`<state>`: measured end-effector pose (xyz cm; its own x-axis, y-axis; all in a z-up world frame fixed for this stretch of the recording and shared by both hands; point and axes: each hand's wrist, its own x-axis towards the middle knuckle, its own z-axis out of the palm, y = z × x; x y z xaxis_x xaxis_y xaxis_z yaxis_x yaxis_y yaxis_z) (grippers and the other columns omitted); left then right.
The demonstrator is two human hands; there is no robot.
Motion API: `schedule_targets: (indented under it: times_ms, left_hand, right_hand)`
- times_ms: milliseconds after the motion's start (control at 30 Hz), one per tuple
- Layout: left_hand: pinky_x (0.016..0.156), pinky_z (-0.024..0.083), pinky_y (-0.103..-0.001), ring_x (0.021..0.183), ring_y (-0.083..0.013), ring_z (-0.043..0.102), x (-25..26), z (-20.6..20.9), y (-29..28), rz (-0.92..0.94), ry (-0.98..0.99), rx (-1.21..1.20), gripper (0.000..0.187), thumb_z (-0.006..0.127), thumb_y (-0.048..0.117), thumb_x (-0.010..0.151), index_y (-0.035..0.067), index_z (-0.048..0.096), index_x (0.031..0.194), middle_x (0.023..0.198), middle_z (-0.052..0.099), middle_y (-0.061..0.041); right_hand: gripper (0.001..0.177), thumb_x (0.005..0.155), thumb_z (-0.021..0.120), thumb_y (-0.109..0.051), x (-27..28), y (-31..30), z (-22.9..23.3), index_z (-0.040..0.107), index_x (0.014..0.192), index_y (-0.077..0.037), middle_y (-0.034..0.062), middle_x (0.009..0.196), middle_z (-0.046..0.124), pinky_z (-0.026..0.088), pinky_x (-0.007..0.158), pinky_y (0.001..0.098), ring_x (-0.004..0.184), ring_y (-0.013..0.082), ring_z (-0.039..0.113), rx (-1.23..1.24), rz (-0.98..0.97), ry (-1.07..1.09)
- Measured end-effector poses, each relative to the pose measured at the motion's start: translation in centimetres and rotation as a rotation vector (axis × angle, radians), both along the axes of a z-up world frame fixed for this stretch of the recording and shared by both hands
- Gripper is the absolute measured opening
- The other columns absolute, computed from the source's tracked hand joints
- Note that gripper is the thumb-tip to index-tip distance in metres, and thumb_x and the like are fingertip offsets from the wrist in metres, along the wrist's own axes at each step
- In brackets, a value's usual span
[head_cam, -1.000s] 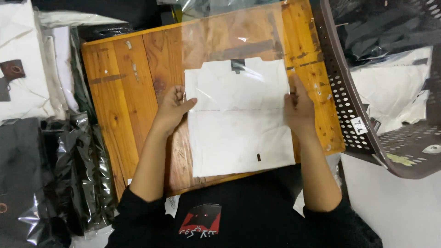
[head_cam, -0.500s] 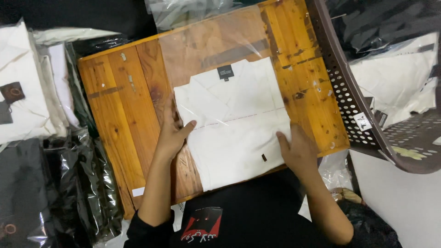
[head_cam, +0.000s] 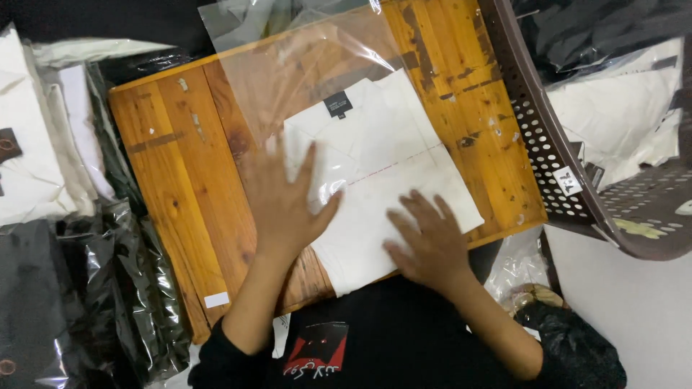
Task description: Folding a white shirt and placing it into a clear plastic packaging bag at a packing station.
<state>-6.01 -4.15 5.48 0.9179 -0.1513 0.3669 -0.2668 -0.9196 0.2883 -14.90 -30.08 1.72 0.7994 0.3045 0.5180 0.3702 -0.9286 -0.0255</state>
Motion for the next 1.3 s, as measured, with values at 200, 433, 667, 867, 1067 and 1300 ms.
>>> schedule_targets:
  times_ms: [200,433,667,867,1067,1300]
  left_hand:
    - [0.126,0.009,-0.056,0.156,-0.0284,0.024,2.8,-2.8,-3.0,-0.535,0.273,0.186,0.073,0.048,0.062,0.098,0.023,0.04,0.159,0.168,0.031,-0.009]
    - [0.125,0.009,-0.055,0.156,-0.0292,0.021,3.0,-3.9,-3.2,-0.582,0.32,0.08,0.066,0.04,0.052,0.103,0.02,0.037,0.16,0.169,0.027,-0.011]
    - [0.124,0.007,-0.059,0.156,-0.0359,0.021,4.3,-2.4,-2.4,-0.482,0.264,0.026,0.073,0.042,0.059,0.097,0.024,0.037,0.161,0.169,0.028,-0.014]
    - [0.097,0.043,-0.051,0.114,-0.0376,0.052,4.4,-3.6,4.0,0.302,0.165,-0.544,0.058,0.072,0.03,0.095,0.008,0.045,0.14,0.122,0.044,-0.015]
    - [0.083,0.053,-0.048,0.103,-0.0375,0.062,5.8,-6.7,7.0,0.278,0.533,-0.451,0.058,0.087,0.04,0.082,0.001,0.066,0.12,0.106,0.061,-0.015]
    - [0.082,0.046,-0.036,0.1,-0.0252,0.056,5.5,-6.1,4.6,0.074,0.571,-1.03,0.022,0.071,0.016,0.096,0.006,0.056,0.108,0.102,0.059,-0.009]
  right_hand:
    - [0.075,0.089,0.059,-0.064,0.4,2.4,-0.6,0.043,0.157,-0.033,0.0178,0.167,0.029,0.017,0.115,0.0733,0.154,0.0432,0.021,-0.002,0.199,0.464]
    - [0.07,0.092,0.052,-0.065,1.7,2.8,-0.8,0.048,0.153,-0.03,0.0195,0.164,0.034,0.019,0.113,0.0741,0.153,0.0454,0.025,-0.034,0.187,0.453]
    - [0.069,0.094,0.053,-0.064,3.9,3.8,0.1,0.049,0.153,-0.029,0.0212,0.165,0.031,0.015,0.115,0.0736,0.153,0.047,0.023,0.027,0.205,0.517]
    - [0.073,0.093,0.05,-0.069,2.0,2.5,0.3,0.042,0.157,-0.035,0.0212,0.167,0.023,0.012,0.117,0.0694,0.154,0.0455,0.017,-0.017,0.232,0.656]
    - [0.055,0.105,0.052,-0.056,11.7,-3.3,-1.1,0.063,0.124,-0.006,0.0127,0.105,0.06,0.049,0.089,0.0455,0.105,0.0339,0.061,0.424,-0.121,0.195]
    - [0.059,0.086,0.083,-0.023,17.6,-5.2,-3.1,0.06,0.136,-0.002,-0.0009,0.085,0.066,0.05,0.064,0.0235,0.073,0.0107,0.061,1.054,-0.168,0.81]
